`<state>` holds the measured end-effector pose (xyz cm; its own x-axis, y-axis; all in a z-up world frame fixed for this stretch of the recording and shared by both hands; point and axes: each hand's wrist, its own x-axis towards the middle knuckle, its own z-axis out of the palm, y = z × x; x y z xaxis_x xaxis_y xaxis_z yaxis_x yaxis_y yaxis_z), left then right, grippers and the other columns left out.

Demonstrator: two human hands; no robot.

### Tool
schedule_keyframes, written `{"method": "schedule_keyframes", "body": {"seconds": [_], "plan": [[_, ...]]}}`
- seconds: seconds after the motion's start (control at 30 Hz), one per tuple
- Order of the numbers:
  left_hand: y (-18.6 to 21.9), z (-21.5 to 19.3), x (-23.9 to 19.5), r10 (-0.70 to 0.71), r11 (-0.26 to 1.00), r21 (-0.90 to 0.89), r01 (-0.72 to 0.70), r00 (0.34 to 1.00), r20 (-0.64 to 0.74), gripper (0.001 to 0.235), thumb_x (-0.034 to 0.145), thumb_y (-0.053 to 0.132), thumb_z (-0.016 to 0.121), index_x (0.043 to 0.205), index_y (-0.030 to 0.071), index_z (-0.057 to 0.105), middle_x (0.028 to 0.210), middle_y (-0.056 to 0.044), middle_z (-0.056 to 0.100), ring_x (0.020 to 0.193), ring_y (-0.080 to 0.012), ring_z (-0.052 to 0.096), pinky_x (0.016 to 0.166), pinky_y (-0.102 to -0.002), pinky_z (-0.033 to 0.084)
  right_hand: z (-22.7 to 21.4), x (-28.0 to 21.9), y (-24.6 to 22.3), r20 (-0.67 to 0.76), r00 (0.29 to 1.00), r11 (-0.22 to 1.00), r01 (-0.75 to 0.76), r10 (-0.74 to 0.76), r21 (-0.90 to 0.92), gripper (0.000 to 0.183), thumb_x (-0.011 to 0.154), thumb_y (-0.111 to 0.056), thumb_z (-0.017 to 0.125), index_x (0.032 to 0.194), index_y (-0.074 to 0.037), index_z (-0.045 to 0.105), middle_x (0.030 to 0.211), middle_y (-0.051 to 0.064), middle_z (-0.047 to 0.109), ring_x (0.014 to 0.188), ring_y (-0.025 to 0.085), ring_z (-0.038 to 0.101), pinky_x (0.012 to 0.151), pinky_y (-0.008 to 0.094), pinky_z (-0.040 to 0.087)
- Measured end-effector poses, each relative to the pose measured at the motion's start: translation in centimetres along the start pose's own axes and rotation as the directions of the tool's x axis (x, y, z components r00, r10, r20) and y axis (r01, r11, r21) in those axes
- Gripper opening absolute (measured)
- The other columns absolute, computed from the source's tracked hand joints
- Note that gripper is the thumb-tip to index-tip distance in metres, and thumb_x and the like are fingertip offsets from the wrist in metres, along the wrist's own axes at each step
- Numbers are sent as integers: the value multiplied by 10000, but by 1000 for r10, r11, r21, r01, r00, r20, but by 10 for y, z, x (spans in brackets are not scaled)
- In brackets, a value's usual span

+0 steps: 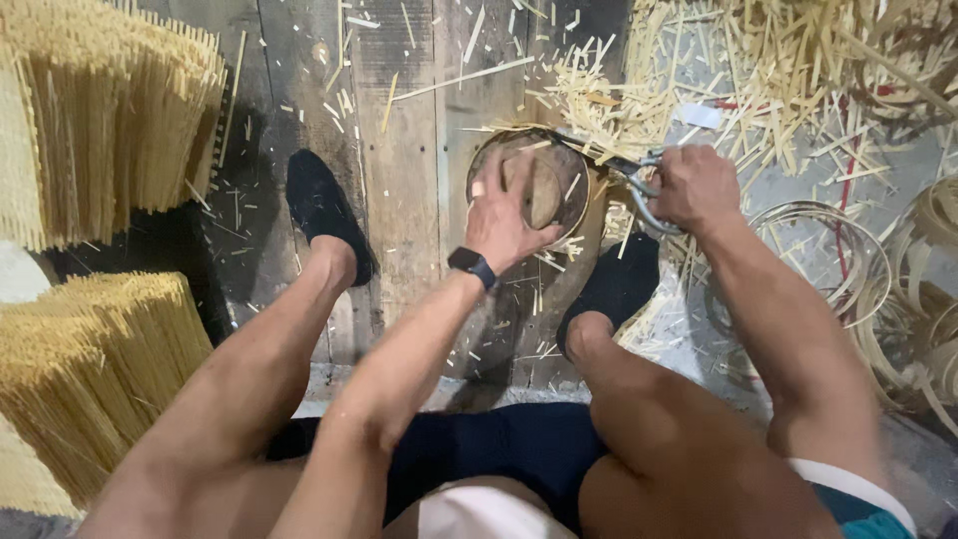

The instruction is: The person assembles small round bamboo trays by placing a circular bamboo frame onto a flat woven bamboo mat, pressing it down, and trimming the excess mat material with shears. The person repeats this process for multiple units, stacking the finished trays.

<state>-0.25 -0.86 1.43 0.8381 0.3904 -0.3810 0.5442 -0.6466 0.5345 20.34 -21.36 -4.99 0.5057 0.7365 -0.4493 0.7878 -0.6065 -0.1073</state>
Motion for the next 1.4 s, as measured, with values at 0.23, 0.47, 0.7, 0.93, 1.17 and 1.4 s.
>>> {"method": "schedule_keyframes", "body": {"seconds": [0.23,0.47,0.7,0.93,1.17,1.4], "plan": [[-1,12,-3,13,1000,-14,-14,998,-53,1106,577,292,947,1532,174,402,1530,-255,365,1312,-554,415,1051,-540,466,-5,6,-25,-94,996,996,0,-9,-94,517,728,-442,771,926,27,683,911,190,663,873,317,655,779,454,554],[-16,-2,5,162,986,36,-162,987,4,1115,507,228,955,1495,194,440,1533,-215,382,1352,-511,410,1050,-571,444,6,3,5,-87,995,999,39,-42,-31,404,934,-410,694,1029,-18,701,949,205,675,918,331,667,785,468,551],[-13,-7,6,197,969,117,-218,966,168,1101,517,185,937,1497,230,437,1568,-162,379,1405,-471,376,1057,-582,435,13,9,-17,-174,983,996,57,-67,-63,419,855,-404,652,1028,-25,694,938,177,667,856,303,657,763,446,553],[2,10,-8,9,998,-57,-16,994,-108,1150,589,262,955,1546,180,323,1524,-277,345,1332,-575,361,1077,-588,419,23,1,13,-175,981,995,74,-84,-66,417,938,-443,659,988,-30,677,937,185,656,918,323,656,768,477,548],[-10,6,4,169,986,2,-169,986,7,1130,517,196,941,1506,218,394,1514,-223,392,1324,-546,400,1081,-563,429,3,7,-14,-197,976,996,92,-93,-13,507,806,-474,716,948,11,680,898,216,677,875,351,661,778,472,554],[-16,-8,12,247,968,16,-250,962,118,1127,470,161,961,1471,243,450,1518,-138,420,1356,-459,422,1078,-533,444,3,-2,24,45,996,993,-79,75,90,342,904,-381,683,879,-43,724,825,196,691,744,344,683,688,478,555]]}}
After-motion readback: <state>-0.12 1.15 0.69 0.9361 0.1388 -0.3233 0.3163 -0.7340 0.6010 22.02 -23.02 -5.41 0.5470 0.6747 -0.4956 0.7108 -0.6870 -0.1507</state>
